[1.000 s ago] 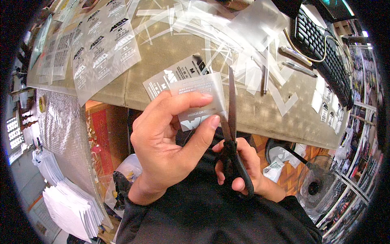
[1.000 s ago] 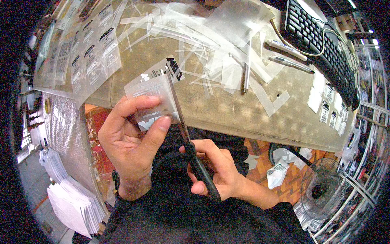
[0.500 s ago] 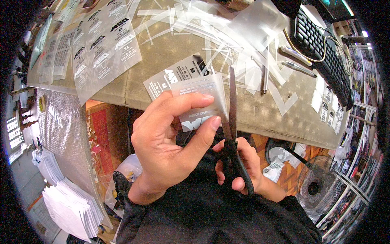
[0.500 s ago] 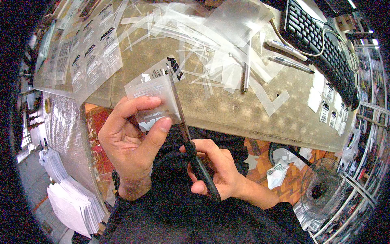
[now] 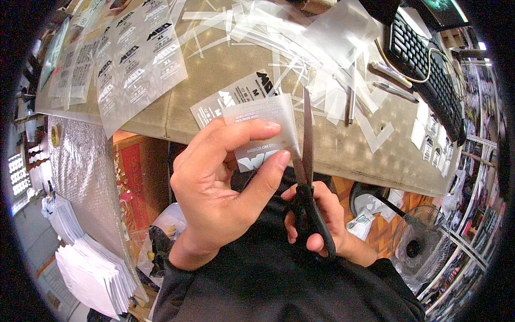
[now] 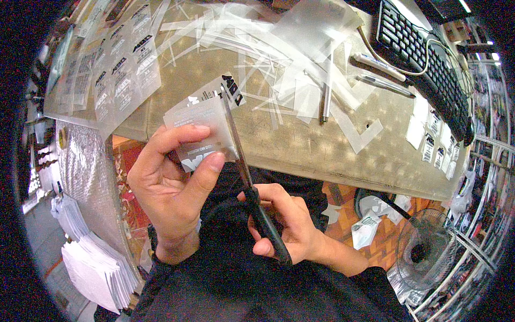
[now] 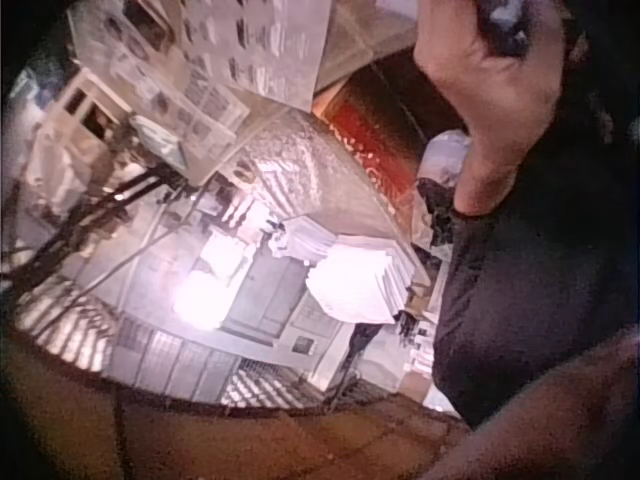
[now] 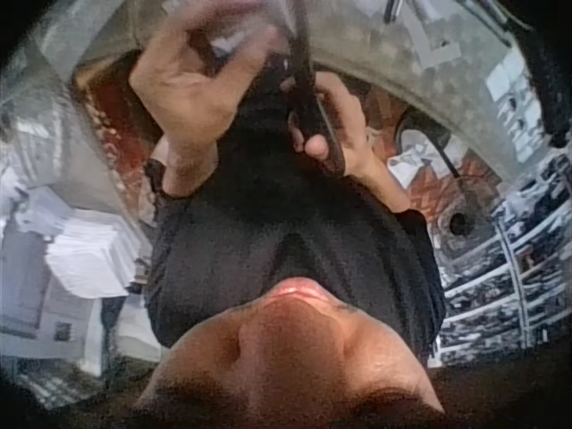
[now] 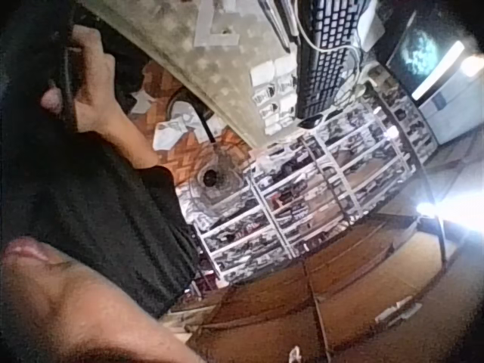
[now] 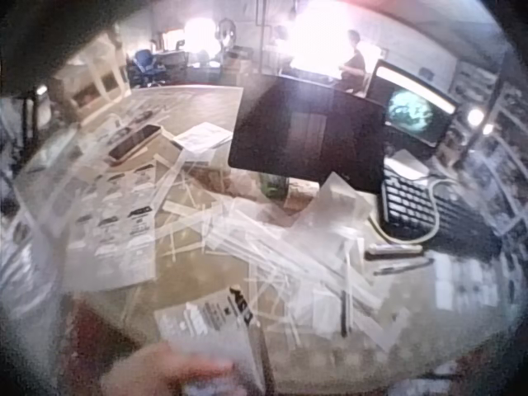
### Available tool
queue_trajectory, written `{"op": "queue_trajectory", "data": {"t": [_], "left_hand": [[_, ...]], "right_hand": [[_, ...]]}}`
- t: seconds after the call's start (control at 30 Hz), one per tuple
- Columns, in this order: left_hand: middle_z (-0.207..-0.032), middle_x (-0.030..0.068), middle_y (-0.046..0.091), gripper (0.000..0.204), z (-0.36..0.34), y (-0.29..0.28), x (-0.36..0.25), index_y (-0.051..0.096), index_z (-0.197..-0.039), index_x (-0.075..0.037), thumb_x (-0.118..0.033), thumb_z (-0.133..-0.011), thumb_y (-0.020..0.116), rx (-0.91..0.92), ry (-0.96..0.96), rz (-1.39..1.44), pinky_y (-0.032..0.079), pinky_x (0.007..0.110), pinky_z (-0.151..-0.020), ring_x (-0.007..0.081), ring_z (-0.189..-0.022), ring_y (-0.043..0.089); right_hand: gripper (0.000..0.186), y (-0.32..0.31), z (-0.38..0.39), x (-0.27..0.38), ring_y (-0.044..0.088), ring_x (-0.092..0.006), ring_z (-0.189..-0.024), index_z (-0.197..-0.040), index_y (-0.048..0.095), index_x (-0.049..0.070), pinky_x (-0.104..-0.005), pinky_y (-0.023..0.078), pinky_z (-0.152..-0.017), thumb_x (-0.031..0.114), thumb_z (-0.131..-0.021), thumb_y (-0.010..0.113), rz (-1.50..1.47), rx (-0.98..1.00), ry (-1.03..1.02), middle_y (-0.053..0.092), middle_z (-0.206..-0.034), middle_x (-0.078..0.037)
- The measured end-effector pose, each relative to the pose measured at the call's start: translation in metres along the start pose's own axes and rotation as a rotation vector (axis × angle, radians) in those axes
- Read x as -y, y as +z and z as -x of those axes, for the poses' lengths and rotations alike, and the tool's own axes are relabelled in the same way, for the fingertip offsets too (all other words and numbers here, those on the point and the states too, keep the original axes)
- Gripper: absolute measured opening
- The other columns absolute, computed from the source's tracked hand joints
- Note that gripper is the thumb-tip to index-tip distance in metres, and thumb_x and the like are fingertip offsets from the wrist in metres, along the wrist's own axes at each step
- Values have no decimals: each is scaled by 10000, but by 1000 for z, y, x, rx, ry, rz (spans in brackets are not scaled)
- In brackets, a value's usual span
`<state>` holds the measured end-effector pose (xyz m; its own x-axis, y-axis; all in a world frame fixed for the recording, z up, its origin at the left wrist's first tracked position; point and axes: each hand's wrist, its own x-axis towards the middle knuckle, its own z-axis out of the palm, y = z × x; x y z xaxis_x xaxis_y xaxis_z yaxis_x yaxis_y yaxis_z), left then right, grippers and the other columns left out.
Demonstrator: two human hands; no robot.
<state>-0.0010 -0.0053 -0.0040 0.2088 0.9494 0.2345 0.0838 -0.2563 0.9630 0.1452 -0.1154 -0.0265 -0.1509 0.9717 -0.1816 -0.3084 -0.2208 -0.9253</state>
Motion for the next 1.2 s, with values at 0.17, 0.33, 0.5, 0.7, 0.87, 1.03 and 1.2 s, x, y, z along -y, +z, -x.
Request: {"op": "queue_trajectory", "data": {"t": [0.17,0.33,0.5,0.7,0.87,1.03,1.2], "left_hand": [[-752,53,573,243,-1,3,-1,626,-920,1,3,-691,705,-7,13,35,357,177,-481,63,-605,509],[-768,72,580,239,-1,3,-1,624,-923,11,21,-696,696,-3,-3,63,377,182,-498,80,-631,528],[-768,77,580,237,-2,2,-1,624,-916,14,26,-691,699,-3,32,46,391,185,-512,89,-646,540],[-788,83,577,251,-1,1,-3,614,-923,16,36,-687,695,2,-10,18,429,196,-560,108,-682,559],[-833,94,562,257,-1,6,1,595,-939,28,52,-697,677,-8,30,88,444,210,-633,124,-744,561],[-856,94,547,256,-1,8,-4,582,-944,40,61,-703,668,-37,-48,144,452,221,-672,127,-775,558],[-855,87,542,252,-1,8,-3,578,-943,39,62,-706,663,-29,-59,142,448,215,-661,120,-762,554]], "right_hand": [[714,0,-1,1,529,-96,-526,-1160,405,-35,-220,404,-478,479,-743,672,12,-1,4,535,-611,-27],[706,1,-2,-1,526,-97,-525,-1160,406,-35,-221,403,-480,472,-747,672,-7,1,5,531,-608,-27],[705,0,-2,1,524,-95,-525,-1167,403,-34,-222,402,-478,466,-749,672,-9,4,9,529,-609,-25],[716,1,-2,0,519,-93,-522,-1169,401,-37,-222,397,-473,468,-744,677,-1,7,2,528,-608,-22],[728,-1,-3,0,524,-94,-527,-1167,400,-39,-223,396,-473,478,-737,679,7,5,13,527,-606,-24],[726,0,-4,0,520,-95,-523,-1164,399,-41,-221,393,-474,477,-738,677,8,1,2,523,-602,-25],[728,0,-4,-1,517,-96,-516,-1163,400,-43,-223,390,-469,475,-734,680,13,0,1,525,-601,-26]]}}
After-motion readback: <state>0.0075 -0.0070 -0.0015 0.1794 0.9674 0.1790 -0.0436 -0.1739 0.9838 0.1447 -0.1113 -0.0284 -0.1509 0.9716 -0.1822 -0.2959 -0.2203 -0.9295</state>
